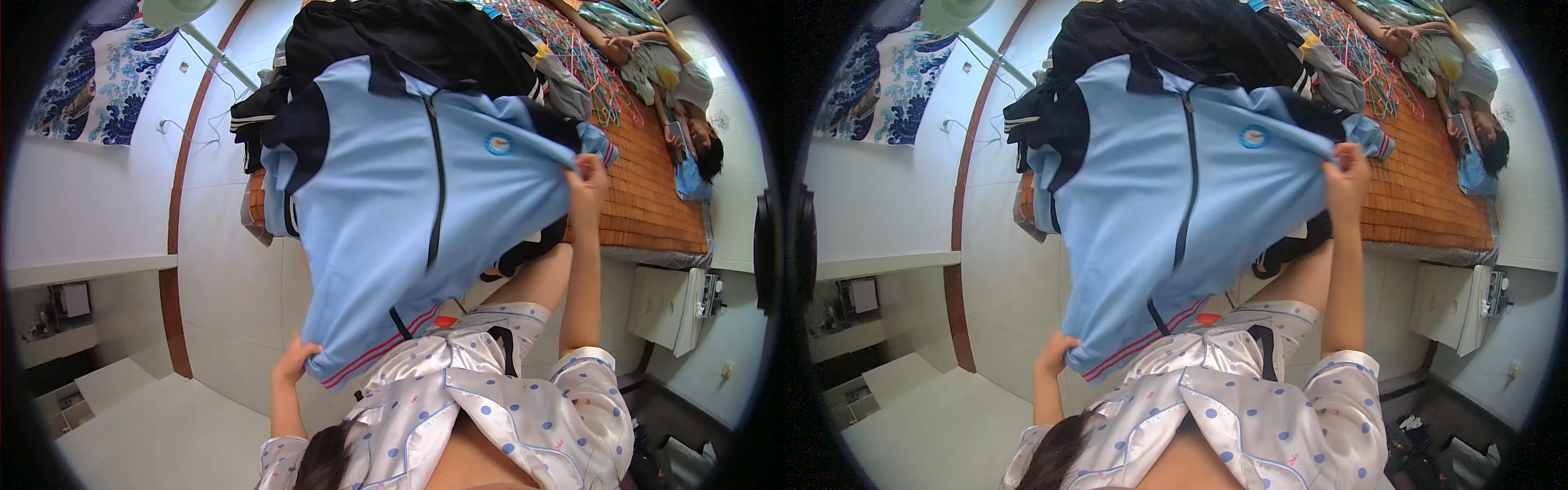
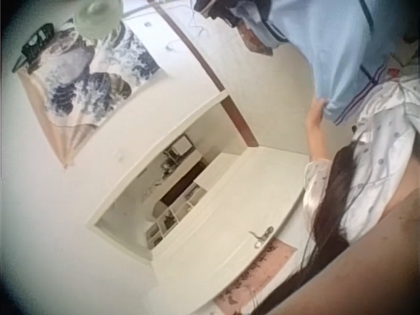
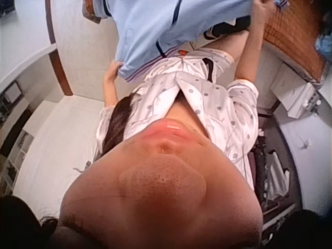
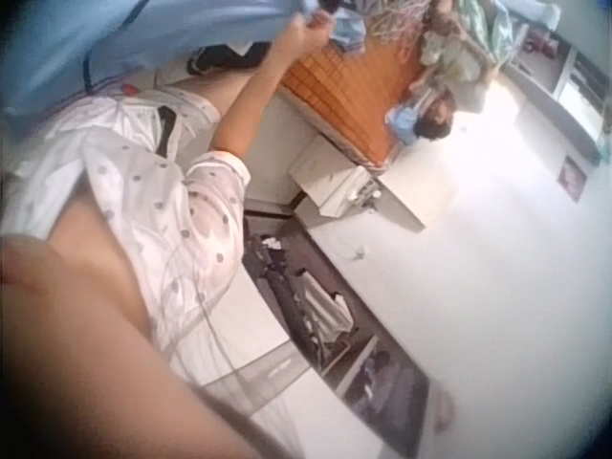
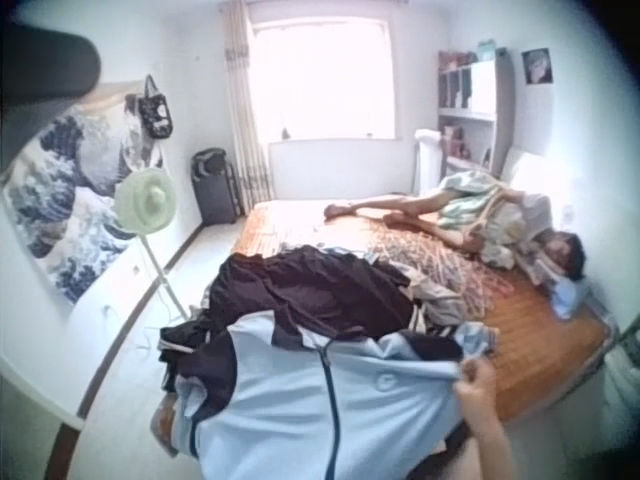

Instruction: The person puts a jacket, pants, and a t-shirt onto hangers and hangs each item inside a wardrobe.

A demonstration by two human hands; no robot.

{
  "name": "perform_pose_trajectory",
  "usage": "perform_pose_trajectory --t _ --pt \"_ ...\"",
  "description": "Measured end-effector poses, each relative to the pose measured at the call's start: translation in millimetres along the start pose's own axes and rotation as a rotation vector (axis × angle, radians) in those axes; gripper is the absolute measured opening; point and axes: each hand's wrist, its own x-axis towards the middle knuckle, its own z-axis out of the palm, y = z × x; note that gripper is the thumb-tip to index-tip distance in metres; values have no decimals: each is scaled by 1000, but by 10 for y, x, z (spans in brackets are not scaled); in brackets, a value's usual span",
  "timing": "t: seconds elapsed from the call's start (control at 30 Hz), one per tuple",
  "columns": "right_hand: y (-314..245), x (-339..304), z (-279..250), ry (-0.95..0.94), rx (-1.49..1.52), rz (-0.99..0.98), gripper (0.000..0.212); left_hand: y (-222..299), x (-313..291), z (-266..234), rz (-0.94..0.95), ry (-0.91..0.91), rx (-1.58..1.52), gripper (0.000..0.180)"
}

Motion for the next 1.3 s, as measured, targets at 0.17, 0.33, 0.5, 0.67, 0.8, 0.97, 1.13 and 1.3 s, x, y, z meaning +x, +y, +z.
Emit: perform_pose_trajectory --t 0.17,0.33,0.5,0.67,0.8,0.97,1.13,1.3 --pt "-154 -75 -430 137 -415 -77 11 -23 -26 213 -98 -184 518 41" --pt "288 -394 -578 -564 -789 -101 25 61 109 282 30 -120 726 40" --pt "-121 5 -30 -326 -539 -22 21 152 7 346 111 -31 1011 44" --pt "82 536 732 -105 -457 -340 36 151 -25 408 71 19 1045 47" --pt "847 383 1395 -146 -796 -143 51 166 -79 434 16 56 1025 50" --pt "890 201 1504 -8 -646 -213 40 171 -45 379 -15 68 1059 55" --pt "890 31 1382 86 -487 -366 30 922 422 320 153 313 1376 48" --pt "867 -50 1385 113 -572 -316 29 2113 1045 1287 1254 401 972 40"
